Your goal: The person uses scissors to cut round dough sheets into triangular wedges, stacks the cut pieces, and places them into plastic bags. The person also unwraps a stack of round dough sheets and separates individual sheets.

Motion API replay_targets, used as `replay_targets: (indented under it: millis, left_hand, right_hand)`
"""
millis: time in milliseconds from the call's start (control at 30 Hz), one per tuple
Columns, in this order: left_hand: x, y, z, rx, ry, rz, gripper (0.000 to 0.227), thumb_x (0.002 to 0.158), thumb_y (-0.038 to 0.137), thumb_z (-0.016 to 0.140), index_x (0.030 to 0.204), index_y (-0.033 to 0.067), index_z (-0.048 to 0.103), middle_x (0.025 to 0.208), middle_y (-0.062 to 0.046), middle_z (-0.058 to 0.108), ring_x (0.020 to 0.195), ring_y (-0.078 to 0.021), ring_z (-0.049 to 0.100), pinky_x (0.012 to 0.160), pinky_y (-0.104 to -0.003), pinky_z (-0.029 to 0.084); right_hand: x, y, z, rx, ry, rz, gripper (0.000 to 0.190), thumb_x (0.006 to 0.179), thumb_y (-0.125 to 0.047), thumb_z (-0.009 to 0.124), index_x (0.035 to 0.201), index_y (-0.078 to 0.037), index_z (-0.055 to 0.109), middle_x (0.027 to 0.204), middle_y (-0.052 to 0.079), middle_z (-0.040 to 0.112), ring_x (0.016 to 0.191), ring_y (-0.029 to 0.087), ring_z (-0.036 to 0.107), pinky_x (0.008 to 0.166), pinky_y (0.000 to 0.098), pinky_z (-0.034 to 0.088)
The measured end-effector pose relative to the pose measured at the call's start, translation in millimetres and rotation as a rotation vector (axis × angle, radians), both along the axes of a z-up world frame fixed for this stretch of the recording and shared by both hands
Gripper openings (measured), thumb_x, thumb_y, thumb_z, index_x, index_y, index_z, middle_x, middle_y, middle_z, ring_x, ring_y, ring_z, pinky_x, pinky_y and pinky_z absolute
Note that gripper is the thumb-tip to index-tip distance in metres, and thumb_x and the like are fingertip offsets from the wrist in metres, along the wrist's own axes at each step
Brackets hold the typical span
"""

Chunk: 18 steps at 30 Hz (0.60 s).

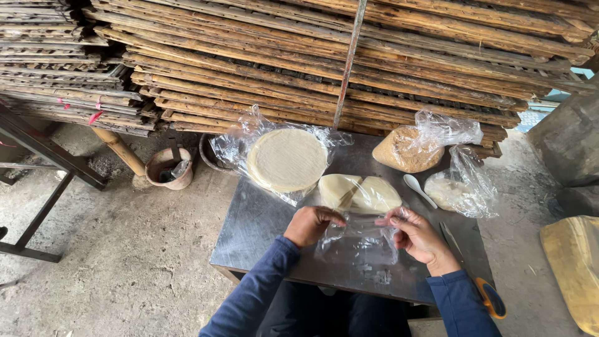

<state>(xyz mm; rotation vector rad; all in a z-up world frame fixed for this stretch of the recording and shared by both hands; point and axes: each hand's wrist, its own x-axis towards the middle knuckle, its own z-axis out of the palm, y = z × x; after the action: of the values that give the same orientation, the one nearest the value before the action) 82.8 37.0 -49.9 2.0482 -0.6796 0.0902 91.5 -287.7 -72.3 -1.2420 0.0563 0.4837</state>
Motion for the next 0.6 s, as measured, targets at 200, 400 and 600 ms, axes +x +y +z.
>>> replay_targets:
  millis: [200, 400, 600]
  left_hand:
    - [18, -8, 6, -0.221, 0.155, 0.025, 0.037, 0.085, -0.010, 0.058, 0.093, 0.0195, 0.079, 0.103, 0.000, 0.079, 0.096, -0.0184, 0.079, 0.087, -0.030, 0.064]
    - [22, 2, -14, -0.029, -0.222, -0.077, 0.047, 0.067, -0.019, 0.055, 0.090, 0.0127, 0.081, 0.106, -0.003, 0.080, 0.109, -0.0214, 0.073, 0.127, -0.053, 0.025]
    - [17, 6, -37, 0.277, -0.419, -0.139, 0.023, 0.080, 0.001, 0.066, 0.093, 0.0153, 0.078, 0.113, 0.005, 0.076, 0.115, -0.0122, 0.068, 0.126, -0.068, 0.003]
  right_hand:
    - [7, 9, -2, 0.248, -0.117, 0.003, 0.006, 0.101, -0.014, 0.056, 0.104, -0.013, 0.061, 0.114, 0.009, 0.066, 0.121, 0.034, 0.066, 0.093, 0.0548, 0.059]
    - [11, 2, -18, 0.292, -0.284, -0.066, 0.012, 0.099, 0.002, 0.057, 0.105, -0.001, 0.067, 0.106, 0.013, 0.066, 0.131, 0.034, 0.061, 0.110, 0.0449, 0.044]
    - [10, -3, -36, 0.118, -0.362, -0.138, 0.020, 0.081, 0.003, 0.048, 0.085, 0.005, 0.067, 0.111, 0.020, 0.075, 0.118, 0.031, 0.062, 0.107, 0.0407, 0.043]
